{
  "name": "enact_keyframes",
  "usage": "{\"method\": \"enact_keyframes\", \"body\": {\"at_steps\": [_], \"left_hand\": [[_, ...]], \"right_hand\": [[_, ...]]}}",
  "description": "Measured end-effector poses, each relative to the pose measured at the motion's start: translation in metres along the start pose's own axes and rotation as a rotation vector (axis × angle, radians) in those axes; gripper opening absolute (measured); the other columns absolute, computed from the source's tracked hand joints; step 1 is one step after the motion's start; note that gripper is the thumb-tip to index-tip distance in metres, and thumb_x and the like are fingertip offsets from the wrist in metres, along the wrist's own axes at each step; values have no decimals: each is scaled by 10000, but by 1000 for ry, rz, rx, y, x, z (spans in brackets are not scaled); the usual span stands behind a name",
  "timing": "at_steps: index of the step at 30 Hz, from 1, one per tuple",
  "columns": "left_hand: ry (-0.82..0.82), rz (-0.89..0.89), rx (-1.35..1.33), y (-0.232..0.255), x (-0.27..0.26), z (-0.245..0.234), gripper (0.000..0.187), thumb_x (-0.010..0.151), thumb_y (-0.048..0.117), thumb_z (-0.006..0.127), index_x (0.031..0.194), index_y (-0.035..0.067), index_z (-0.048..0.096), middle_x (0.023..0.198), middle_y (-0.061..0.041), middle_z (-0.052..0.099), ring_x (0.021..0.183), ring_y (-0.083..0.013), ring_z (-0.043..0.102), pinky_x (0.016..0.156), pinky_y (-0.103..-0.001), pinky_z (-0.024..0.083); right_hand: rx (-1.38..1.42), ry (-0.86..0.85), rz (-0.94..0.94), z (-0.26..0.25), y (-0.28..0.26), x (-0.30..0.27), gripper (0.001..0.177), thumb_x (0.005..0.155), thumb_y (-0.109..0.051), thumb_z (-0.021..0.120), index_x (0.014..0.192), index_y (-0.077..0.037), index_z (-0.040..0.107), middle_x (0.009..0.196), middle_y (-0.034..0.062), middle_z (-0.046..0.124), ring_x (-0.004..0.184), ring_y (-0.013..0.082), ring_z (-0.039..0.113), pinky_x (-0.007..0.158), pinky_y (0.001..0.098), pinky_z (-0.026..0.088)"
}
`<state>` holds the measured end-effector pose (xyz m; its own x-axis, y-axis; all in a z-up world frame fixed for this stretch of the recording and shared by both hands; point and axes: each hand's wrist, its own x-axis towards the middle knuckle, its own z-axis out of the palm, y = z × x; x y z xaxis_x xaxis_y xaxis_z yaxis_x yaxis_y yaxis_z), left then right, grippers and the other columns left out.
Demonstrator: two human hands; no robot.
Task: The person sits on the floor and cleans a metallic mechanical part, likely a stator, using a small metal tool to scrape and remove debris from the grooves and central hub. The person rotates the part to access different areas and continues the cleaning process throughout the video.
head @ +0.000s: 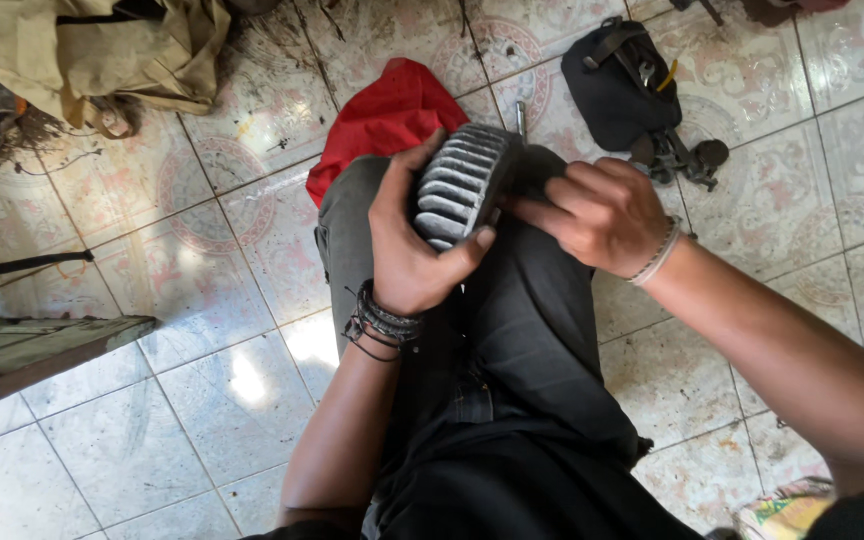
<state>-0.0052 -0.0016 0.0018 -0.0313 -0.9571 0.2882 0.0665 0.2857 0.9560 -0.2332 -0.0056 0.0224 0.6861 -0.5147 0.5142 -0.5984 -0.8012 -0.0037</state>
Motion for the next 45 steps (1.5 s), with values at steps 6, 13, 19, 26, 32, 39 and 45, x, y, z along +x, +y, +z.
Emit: {"method": "enact_keyframes", "body": {"at_steps": [6,13,19,26,32,39,45], "left_hand": [[-11,-9,16,-3,-3,0,833,622,376,881,1311,-3,608,1090,-184,695,1076,-294,695,974,-455,535],[-7,3,17,2,2,-5,857,593,384,897,1296,-14,612,1088,-191,693,1066,-314,704,967,-454,540],[-16,-5,-28,-5,-1,2,827,643,384,874,1312,-15,598,1079,-181,699,1070,-276,692,962,-454,541],[-16,-9,11,2,0,-2,820,641,378,885,1309,-9,609,1087,-191,703,1077,-304,702,972,-459,540],[8,-26,17,3,1,-2,807,653,351,888,1317,-10,604,1089,-205,699,1081,-318,704,970,-468,540],[18,-69,-48,-4,5,5,741,688,285,885,1313,-5,613,1086,-188,707,1085,-262,690,966,-436,542],[-28,-104,-3,-3,9,-2,713,726,272,863,1326,-7,598,1087,-196,700,1073,-282,682,958,-452,536]], "right_hand": [[105,-61,60,35,-5,-53,158,999,-92,621,905,-114,747,693,12,504,649,245,571,545,406,486],[380,-151,303,4,-43,-11,132,974,-101,631,885,-116,728,660,-12,518,631,241,607,507,390,489],[139,-83,66,13,-9,-21,139,1010,-80,631,947,-103,753,708,28,520,655,252,578,534,400,484],[253,-76,103,20,-12,-21,193,1019,-112,580,892,-96,725,696,17,531,654,263,589,521,404,481],[137,-76,15,21,-12,-19,225,1042,-133,557,902,-111,732,690,9,489,655,253,571,541,415,477],[153,-101,24,29,3,-31,230,1048,-128,555,955,-110,765,686,3,509,654,234,568,549,395,490],[-10,-119,-118,1,23,5,205,1060,-144,543,1006,-205,732,724,5,479,668,226,528,576,407,468]]}}
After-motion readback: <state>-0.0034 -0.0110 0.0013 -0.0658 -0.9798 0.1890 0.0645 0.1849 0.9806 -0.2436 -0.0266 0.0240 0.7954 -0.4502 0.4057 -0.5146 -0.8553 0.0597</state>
